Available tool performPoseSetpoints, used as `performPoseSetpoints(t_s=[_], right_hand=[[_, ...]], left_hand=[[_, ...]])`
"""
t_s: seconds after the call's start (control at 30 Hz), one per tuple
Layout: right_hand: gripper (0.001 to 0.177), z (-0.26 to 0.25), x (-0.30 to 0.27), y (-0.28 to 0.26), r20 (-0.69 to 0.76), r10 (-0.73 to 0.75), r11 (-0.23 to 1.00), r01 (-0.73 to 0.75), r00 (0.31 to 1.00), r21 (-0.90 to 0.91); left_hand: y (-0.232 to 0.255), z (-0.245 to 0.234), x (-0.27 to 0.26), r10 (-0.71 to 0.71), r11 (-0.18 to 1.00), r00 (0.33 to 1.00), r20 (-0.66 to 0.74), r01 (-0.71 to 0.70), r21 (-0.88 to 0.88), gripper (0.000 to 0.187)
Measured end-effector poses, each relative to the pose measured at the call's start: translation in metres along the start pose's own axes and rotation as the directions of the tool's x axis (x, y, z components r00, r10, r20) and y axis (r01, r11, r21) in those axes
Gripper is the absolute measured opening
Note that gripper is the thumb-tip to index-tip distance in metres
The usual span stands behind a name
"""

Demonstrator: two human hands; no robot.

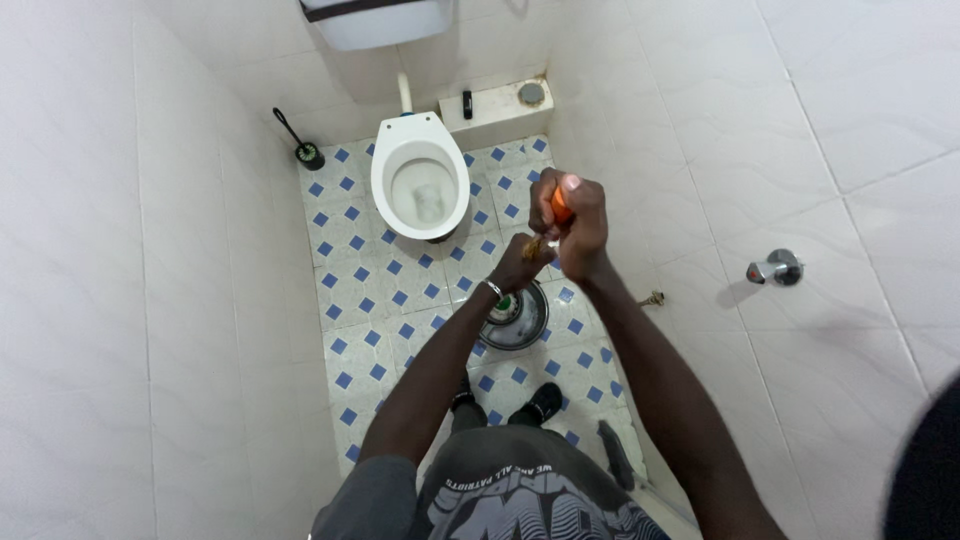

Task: The person mops the floor in a bathroom by dipping a mop into a bucket of water and moving it across the tiled floor around the toilet.

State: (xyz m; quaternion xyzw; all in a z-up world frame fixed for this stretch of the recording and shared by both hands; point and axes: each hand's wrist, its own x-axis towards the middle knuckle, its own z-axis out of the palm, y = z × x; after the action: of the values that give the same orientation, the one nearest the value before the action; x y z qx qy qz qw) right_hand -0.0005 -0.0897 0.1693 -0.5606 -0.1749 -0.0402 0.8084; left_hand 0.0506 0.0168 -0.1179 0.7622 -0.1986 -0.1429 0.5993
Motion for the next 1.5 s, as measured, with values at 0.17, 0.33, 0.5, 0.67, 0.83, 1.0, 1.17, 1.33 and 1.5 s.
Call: performPoseSetpoints(t_s=[0.17, 0.33, 0.5, 0.67, 0.83, 1.0, 1.17, 1.33, 1.5], right_hand=[[0.053, 0.006, -0.008, 0.046, -0.066, -0.107, 0.992, 0.102, 0.992, -0.074], [0.059, 0.014, -0.018, 0.065, 0.159, -0.046, 0.999, 0.049, 0.986, -0.013], [0.065, 0.019, -0.023, 0.042, 0.223, -0.118, 0.976, 0.155, 0.968, -0.155], [0.059, 0.006, -0.023, 0.038, 0.208, -0.104, 0.993, 0.112, 0.973, -0.027], [0.054, -0.005, -0.022, -0.004, 0.218, -0.101, 0.995, 0.101, 0.971, 0.008], [0.052, -0.004, -0.027, -0.033, 0.242, -0.152, 0.988, 0.141, 0.958, 0.061], [0.041, 0.025, -0.053, -0.027, -0.083, -0.087, 0.991, 0.078, 0.993, -0.106], [0.045, 0.023, -0.054, -0.005, -0.175, -0.171, 0.969, 0.133, 0.970, -0.208], [0.055, 0.016, -0.056, 0.044, 0.002, -0.270, 0.930, 0.261, 0.963, -0.259]], left_hand=[[-0.027, 0.009, -0.011, 0.220, 0.975, 0.963, -0.155, -0.224, -0.007, 0.030], [-0.031, 0.015, -0.033, 0.255, 0.961, 0.877, -0.406, -0.277, 0.004, 0.033], [-0.037, 0.023, -0.036, 0.430, 0.883, 0.764, -0.481, -0.467, 0.047, 0.032], [-0.016, 0.016, -0.033, 0.415, 0.908, 0.869, -0.269, -0.375, 0.189, 0.021], [0.046, 0.015, -0.034, 0.092, 0.988, 0.986, -0.141, -0.074, 0.133, 0.030], [0.068, 0.023, -0.031, 0.172, 0.960, 0.980, -0.103, -0.143, 0.242, 0.037], [0.037, 0.032, -0.040, 0.159, 0.987, 0.945, -0.287, -0.145, 0.068, 0.038], [-0.014, 0.045, -0.030, 0.372, 0.905, 0.875, -0.311, -0.268, 0.331, 0.045], [-0.048, 0.066, -0.062, 0.276, 0.955, 0.840, -0.467, -0.187, 0.228, 0.030]])
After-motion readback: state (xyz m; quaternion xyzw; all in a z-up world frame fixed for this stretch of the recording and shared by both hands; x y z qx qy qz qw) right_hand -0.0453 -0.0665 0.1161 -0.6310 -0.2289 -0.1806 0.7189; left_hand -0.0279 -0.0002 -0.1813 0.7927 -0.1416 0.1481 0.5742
